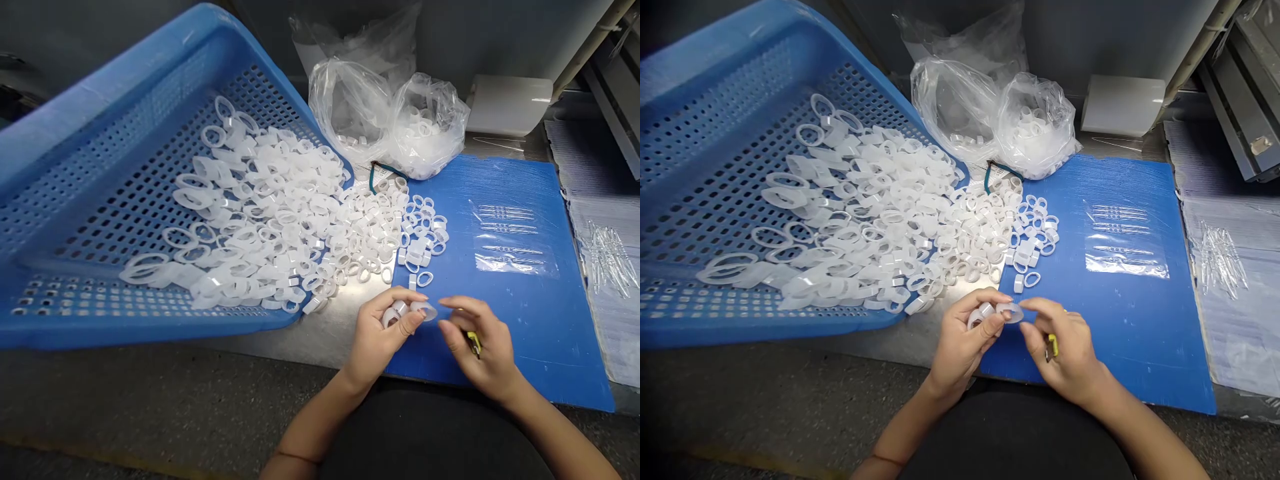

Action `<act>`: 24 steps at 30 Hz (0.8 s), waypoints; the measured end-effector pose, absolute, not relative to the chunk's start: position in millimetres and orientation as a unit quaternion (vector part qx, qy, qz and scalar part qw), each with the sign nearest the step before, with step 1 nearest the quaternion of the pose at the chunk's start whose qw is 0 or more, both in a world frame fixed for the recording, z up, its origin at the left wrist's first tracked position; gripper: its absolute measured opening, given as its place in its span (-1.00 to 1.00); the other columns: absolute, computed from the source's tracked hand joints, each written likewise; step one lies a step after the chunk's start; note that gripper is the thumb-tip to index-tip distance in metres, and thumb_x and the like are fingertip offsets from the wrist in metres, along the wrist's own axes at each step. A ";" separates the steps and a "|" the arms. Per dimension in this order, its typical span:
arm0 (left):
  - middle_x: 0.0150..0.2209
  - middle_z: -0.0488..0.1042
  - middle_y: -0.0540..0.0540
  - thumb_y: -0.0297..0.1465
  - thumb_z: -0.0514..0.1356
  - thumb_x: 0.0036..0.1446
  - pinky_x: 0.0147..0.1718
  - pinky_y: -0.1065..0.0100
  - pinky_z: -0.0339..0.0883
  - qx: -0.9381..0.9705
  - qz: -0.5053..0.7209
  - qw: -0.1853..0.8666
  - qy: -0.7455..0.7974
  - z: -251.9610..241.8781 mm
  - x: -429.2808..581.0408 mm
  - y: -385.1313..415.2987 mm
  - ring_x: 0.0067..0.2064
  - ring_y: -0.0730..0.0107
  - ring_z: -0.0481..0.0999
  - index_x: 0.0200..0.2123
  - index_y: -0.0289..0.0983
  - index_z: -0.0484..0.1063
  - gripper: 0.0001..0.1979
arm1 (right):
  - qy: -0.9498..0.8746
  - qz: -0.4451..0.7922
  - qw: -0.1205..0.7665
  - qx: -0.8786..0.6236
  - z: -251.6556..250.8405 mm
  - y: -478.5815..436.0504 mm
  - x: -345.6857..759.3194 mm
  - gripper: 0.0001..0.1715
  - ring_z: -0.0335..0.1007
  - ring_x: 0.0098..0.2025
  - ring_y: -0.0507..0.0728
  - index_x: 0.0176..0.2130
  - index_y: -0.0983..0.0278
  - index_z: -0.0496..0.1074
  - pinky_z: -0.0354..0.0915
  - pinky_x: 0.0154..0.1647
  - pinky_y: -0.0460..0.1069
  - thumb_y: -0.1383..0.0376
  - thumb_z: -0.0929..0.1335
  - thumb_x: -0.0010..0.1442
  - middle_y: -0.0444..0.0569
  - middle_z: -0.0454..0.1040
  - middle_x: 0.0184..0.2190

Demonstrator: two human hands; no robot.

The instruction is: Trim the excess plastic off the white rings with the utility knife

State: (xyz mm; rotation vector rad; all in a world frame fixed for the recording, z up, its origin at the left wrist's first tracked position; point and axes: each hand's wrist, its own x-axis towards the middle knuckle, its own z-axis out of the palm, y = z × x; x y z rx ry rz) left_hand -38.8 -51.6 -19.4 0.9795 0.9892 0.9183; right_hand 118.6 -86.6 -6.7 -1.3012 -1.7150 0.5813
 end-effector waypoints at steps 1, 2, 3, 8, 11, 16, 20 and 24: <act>-0.48 0.44 0.01 -0.21 0.35 0.01 -0.74 0.58 -0.02 0.421 0.408 0.681 0.439 -18.4 -38.6 -51.6 -0.64 0.69 0.16 -0.29 -0.29 0.55 -0.73 | -0.667 0.259 0.443 -0.540 -6.1 -87.5 119.9 -0.75 0.25 -0.69 -0.02 -0.03 0.22 0.29 0.22 -0.55 -0.13 0.42 0.23 0.30 -0.31 0.33 -0.69; -0.54 0.41 0.03 -0.20 0.36 -0.01 -0.76 0.59 -0.05 0.403 0.405 0.695 0.435 -17.4 -38.2 -51.5 -0.66 0.69 0.14 -0.30 -0.30 0.54 -0.70 | -0.646 0.290 0.444 -0.550 -5.1 -87.8 121.3 -0.74 0.27 -0.67 -0.02 -0.02 0.23 0.28 0.23 -0.54 -0.13 0.41 0.21 0.30 -0.29 0.34 -0.67; -0.58 0.38 0.05 -0.18 0.37 -0.03 -0.77 0.60 -0.06 0.385 0.402 0.712 0.429 -16.3 -37.7 -51.1 -0.68 0.69 0.14 -0.30 -0.30 0.53 -0.68 | -0.628 0.327 0.442 -0.551 -3.8 -87.5 122.6 -0.74 0.33 -0.62 -0.01 -0.02 0.23 0.29 0.25 -0.51 -0.13 0.40 0.20 0.31 -0.25 0.40 -0.62; -0.63 0.39 0.07 -0.18 0.40 -0.08 -0.80 0.63 -0.08 0.310 0.403 0.761 0.403 -12.3 -33.8 -48.2 -0.72 0.71 0.12 -0.34 -0.31 0.46 -0.65 | -0.582 0.484 0.381 -0.530 3.4 -80.4 123.3 -0.83 0.37 -0.50 0.03 -0.25 0.26 0.41 0.24 -0.47 -0.11 0.24 0.27 0.27 -0.12 0.48 -0.51; -0.62 0.40 0.07 -0.20 0.41 -0.09 -0.80 0.64 -0.06 0.297 0.399 0.776 0.388 -11.8 -32.4 -47.7 -0.72 0.72 0.15 -0.35 -0.32 0.45 -0.65 | -0.536 0.539 0.373 -0.533 5.0 -77.5 120.1 -0.78 0.27 -0.55 0.01 -0.37 0.27 0.38 0.16 -0.52 -0.11 0.18 0.30 0.24 -0.14 0.42 -0.56; -0.62 0.40 0.06 -0.19 0.40 -0.07 -0.80 0.64 -0.05 0.305 0.393 0.788 0.363 -11.3 -34.5 -48.1 -0.72 0.70 0.18 -0.33 -0.32 0.46 -0.65 | -0.475 0.595 0.387 -0.520 2.9 -76.6 119.9 -0.68 0.18 -0.56 0.00 -0.40 0.28 0.37 0.12 -0.53 -0.11 0.09 0.31 0.24 -0.17 0.35 -0.59; -0.58 0.46 0.04 -0.25 0.39 -0.05 -0.79 0.61 -0.04 0.329 0.366 0.788 0.369 -11.0 -35.9 -46.9 -0.73 0.72 0.18 -0.34 -0.33 0.45 -0.70 | -0.473 0.555 0.403 -0.552 4.5 -76.2 124.6 -0.70 0.13 -0.56 -0.01 -0.43 0.28 0.36 0.09 -0.55 -0.12 0.12 0.33 0.20 -0.20 0.26 -0.59; -0.53 0.51 0.00 -0.28 0.36 0.00 -0.78 0.58 -0.01 0.361 0.362 0.775 0.372 -13.5 -36.0 -47.4 -0.74 0.72 0.17 -0.30 -0.32 0.45 -0.73 | -0.496 0.526 0.407 -0.559 9.5 -74.5 126.8 -0.74 0.12 -0.57 -0.02 -0.43 0.27 0.35 0.08 -0.57 -0.12 0.17 0.32 0.21 -0.19 0.27 -0.59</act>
